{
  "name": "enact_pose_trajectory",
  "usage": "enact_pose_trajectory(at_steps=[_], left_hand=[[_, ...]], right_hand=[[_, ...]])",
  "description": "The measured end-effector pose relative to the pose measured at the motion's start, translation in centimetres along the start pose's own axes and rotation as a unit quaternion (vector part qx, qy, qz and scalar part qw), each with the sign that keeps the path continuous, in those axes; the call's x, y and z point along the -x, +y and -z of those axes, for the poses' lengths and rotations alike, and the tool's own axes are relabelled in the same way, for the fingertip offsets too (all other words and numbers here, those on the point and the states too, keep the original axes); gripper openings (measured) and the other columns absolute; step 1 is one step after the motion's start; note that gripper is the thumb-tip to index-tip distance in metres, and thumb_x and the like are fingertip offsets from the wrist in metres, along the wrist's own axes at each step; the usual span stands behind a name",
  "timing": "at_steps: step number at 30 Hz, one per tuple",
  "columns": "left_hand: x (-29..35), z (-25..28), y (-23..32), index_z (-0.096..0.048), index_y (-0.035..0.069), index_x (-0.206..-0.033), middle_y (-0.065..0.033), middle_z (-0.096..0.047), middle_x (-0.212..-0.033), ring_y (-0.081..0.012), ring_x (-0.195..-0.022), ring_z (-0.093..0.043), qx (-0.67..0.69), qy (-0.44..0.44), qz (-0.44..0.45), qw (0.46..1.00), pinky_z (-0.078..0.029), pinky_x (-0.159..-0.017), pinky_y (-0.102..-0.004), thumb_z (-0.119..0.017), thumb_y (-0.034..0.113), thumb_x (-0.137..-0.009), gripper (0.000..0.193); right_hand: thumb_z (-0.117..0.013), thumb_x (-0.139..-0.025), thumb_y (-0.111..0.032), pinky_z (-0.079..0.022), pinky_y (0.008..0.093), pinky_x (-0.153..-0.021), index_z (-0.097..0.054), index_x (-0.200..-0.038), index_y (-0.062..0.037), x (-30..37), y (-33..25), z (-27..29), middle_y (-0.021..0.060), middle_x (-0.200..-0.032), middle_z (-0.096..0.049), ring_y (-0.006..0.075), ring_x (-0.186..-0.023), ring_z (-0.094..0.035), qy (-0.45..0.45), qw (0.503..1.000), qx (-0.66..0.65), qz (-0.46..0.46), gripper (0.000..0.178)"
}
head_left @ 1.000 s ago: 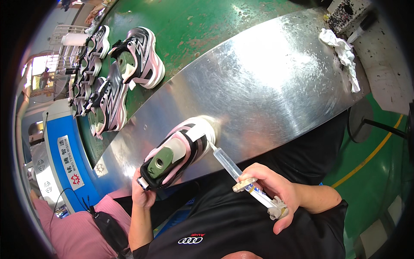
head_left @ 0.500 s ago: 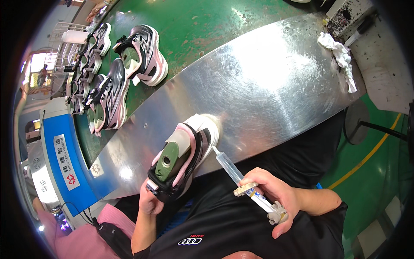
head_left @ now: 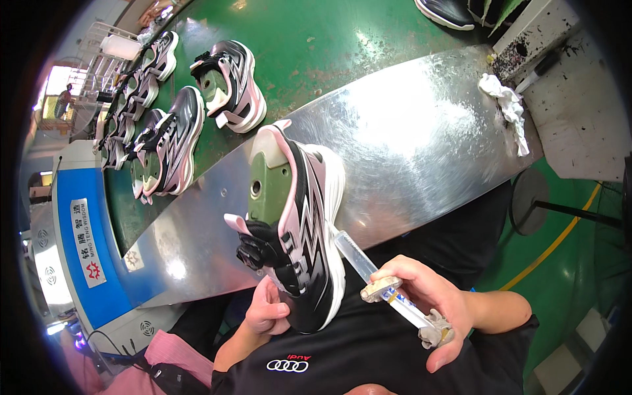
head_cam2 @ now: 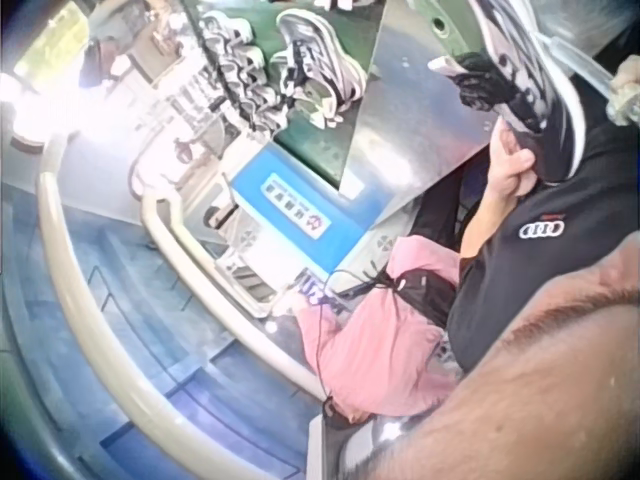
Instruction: The person applies glue along the seams of shoes using a syringe applicator, refills the syringe from a bottle, wipes the tip with a cloth, and applies glue to more shoes.
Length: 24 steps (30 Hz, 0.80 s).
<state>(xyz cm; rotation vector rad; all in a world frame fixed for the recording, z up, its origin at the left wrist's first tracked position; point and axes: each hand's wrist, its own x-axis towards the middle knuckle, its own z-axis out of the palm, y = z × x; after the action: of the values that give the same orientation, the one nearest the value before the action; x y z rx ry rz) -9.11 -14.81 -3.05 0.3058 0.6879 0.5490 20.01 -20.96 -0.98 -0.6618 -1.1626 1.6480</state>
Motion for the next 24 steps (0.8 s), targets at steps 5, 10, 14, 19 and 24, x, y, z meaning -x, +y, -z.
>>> enact_pose_trajectory(at_steps=[5,10,14,19,24], left_hand=[[-1.7,-0.9,-0.1,-0.029,-0.004,-0.138,-0.0203,-0.047,-0.132,-0.0327,-0.123,-0.048,0.059,-0.043,0.048,0.996,-0.037,-0.104,-0.0476,-0.064,-0.003,-0.072,0.075],[-4.1,-1.0,-0.7,-0.031,0.000,-0.139,-0.0186,-0.048,-0.134,-0.0334,-0.126,-0.046,0.137,-0.176,0.116,0.968,-0.035,-0.106,-0.0489,-0.055,-0.011,-0.073,0.072],[-5.8,-1.9,-1.6,-0.038,0.001,-0.136,-0.0183,-0.049,-0.133,-0.0333,-0.125,-0.046,0.137,-0.193,0.142,0.961,-0.035,-0.106,-0.0484,-0.053,-0.013,-0.075,0.065],[-8.5,-2.9,-2.6,-0.051,0.002,-0.126,-0.0144,-0.055,-0.126,-0.0294,-0.120,-0.050,0.111,-0.238,0.195,0.945,-0.038,-0.103,-0.0453,-0.058,-0.004,-0.079,0.048],[-10.6,-4.4,-3.2,-0.049,0.007,-0.129,-0.0120,-0.054,-0.129,-0.0284,-0.123,-0.049,0.107,-0.270,0.178,0.940,-0.040,-0.104,-0.0456,-0.058,-0.005,-0.084,0.047]], right_hand=[[-0.084,-0.059,-0.046,-0.032,0.0284,-0.086,-0.025,-0.137,0.0067,0.5,-3.1,0.2,0.0098,-0.118,-0.038,0.0161,-0.097,-0.038,-0.033,0.994,-0.055,-0.086,0.111],[-0.084,-0.059,-0.049,-0.040,0.0342,-0.090,-0.030,-0.133,0.0083,2.0,-5.7,-1.4,0.0172,-0.122,-0.043,0.0232,-0.107,-0.049,0.033,0.992,-0.104,-0.070,0.107],[-0.087,-0.044,-0.058,-0.033,0.0321,-0.099,-0.029,-0.132,0.0073,3.1,-8.7,-0.9,0.0129,-0.123,-0.041,0.0194,-0.115,-0.044,-0.027,0.987,-0.016,-0.155,0.124],[-0.084,-0.047,-0.061,-0.036,0.0318,-0.093,-0.036,-0.128,0.0071,4.5,-10.5,-1.4,0.0127,-0.119,-0.045,0.0192,-0.108,-0.046,0.009,0.988,0.037,-0.151,0.116],[-0.075,-0.052,-0.072,-0.037,0.0334,-0.089,-0.039,-0.127,0.0075,5.5,-11.3,-1.7,0.0149,-0.115,-0.050,0.0230,-0.102,-0.048,0.030,0.984,0.167,-0.057,0.115]])
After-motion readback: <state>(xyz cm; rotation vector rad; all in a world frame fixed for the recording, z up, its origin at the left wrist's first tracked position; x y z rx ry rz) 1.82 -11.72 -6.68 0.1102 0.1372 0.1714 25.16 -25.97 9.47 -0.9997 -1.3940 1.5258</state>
